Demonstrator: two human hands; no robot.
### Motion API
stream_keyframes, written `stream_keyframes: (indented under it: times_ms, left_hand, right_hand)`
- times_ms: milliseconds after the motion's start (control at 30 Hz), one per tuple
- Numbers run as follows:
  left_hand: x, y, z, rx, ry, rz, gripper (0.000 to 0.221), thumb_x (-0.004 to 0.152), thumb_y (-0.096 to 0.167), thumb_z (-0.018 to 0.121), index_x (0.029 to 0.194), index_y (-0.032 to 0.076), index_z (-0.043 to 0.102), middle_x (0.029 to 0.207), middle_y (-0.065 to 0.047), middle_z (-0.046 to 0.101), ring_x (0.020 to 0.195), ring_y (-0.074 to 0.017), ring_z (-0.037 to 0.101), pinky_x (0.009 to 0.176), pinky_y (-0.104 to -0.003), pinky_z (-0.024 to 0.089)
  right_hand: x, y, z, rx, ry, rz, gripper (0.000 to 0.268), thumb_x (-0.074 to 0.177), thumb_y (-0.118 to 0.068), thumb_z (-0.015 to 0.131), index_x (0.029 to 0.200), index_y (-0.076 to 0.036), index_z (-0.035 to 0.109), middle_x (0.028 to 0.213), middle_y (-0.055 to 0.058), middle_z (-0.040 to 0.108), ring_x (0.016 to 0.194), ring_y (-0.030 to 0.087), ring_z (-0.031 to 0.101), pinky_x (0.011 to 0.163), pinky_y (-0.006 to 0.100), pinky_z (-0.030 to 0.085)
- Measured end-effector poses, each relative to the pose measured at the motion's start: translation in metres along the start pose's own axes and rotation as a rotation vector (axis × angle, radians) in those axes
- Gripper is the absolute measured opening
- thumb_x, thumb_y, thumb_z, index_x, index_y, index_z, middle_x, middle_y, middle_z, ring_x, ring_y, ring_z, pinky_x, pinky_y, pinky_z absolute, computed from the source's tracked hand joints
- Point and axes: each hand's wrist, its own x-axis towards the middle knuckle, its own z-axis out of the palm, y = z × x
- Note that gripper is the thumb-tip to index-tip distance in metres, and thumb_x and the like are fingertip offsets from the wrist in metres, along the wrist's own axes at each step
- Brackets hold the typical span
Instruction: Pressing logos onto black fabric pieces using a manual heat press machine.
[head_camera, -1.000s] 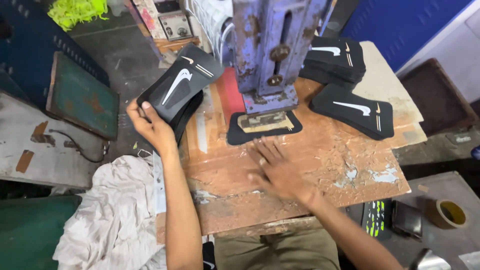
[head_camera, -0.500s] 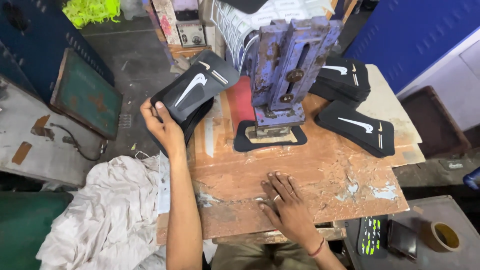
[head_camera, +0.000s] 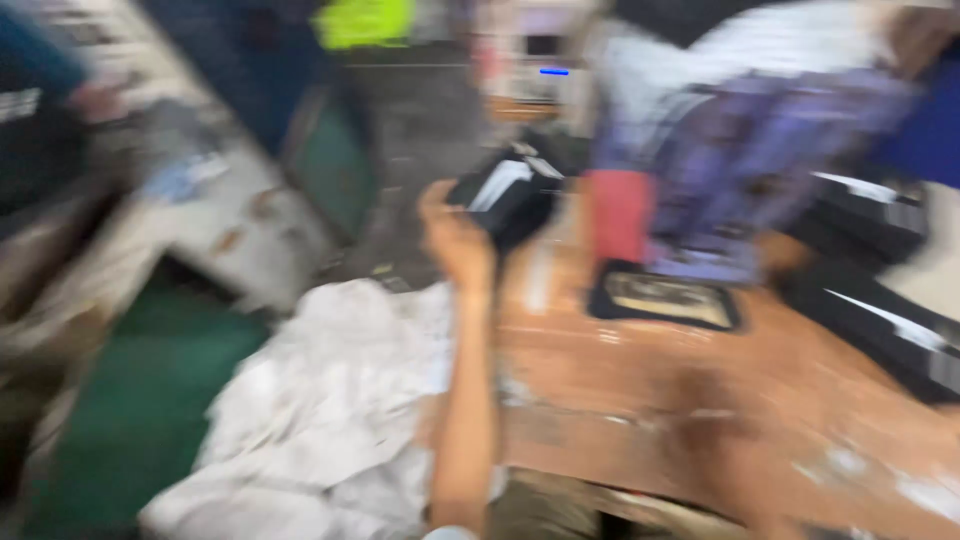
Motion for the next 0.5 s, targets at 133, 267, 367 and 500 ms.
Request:
stream_keyframes:
  times_ms: [133, 267, 367, 500]
  left_hand:
    - [0.002, -0.007, -0.012, 0.167, -0.132, -0.264, 0.058, 0.084, -0.006, 0.050, 0.139, 0.013, 0.060, 0.125, -0.016, 0.066, 0.109, -0.0348, 0.064, 0.097, -0.045, 0.053]
    - [0.011, 0.007, -0.018, 0.470, -0.296, -0.088, 0.073, 0.071, 0.030, 0.085, 0.137, 0.013, 0.057, 0.150, -0.029, 0.043, 0.143, -0.0530, 0.033, 0.110, -0.071, 0.023]
    - [0.007, -0.007, -0.026, 0.451, -0.644, -0.200, 0.121, 0.046, 0.059, 0.099, 0.146, 0.011, 0.048, 0.154, -0.036, 0.024, 0.144, -0.0578, 0.007, 0.108, -0.077, 0.003]
    - [0.002, -0.013, -0.023, 0.441, -0.667, -0.257, 0.117, 0.043, 0.049, 0.098, 0.145, 0.016, 0.052, 0.145, -0.029, 0.038, 0.142, -0.0512, 0.021, 0.111, -0.070, 0.017]
  right_hand:
    - [-0.003, 0.044, 0.057, 0.004, -0.045, -0.131, 0.050, 0.081, -0.036, 0.072, 0.124, -0.009, 0.067, 0.139, 0.014, 0.060, 0.138, 0.035, 0.052, 0.122, 0.052, 0.036]
    - [-0.013, 0.120, 0.053, -0.112, -0.048, -0.112, 0.052, 0.076, -0.040, 0.074, 0.119, -0.011, 0.069, 0.135, 0.012, 0.063, 0.138, 0.034, 0.055, 0.124, 0.052, 0.037]
    - [-0.016, 0.167, 0.037, -0.219, -0.044, -0.069, 0.054, 0.072, -0.043, 0.076, 0.116, -0.013, 0.071, 0.133, 0.011, 0.066, 0.138, 0.033, 0.057, 0.126, 0.053, 0.038]
    - [-0.027, 0.184, 0.019, -0.361, -0.025, 0.025, 0.056, 0.066, -0.047, 0.079, 0.111, -0.015, 0.074, 0.129, 0.011, 0.069, 0.137, 0.032, 0.060, 0.128, 0.053, 0.039]
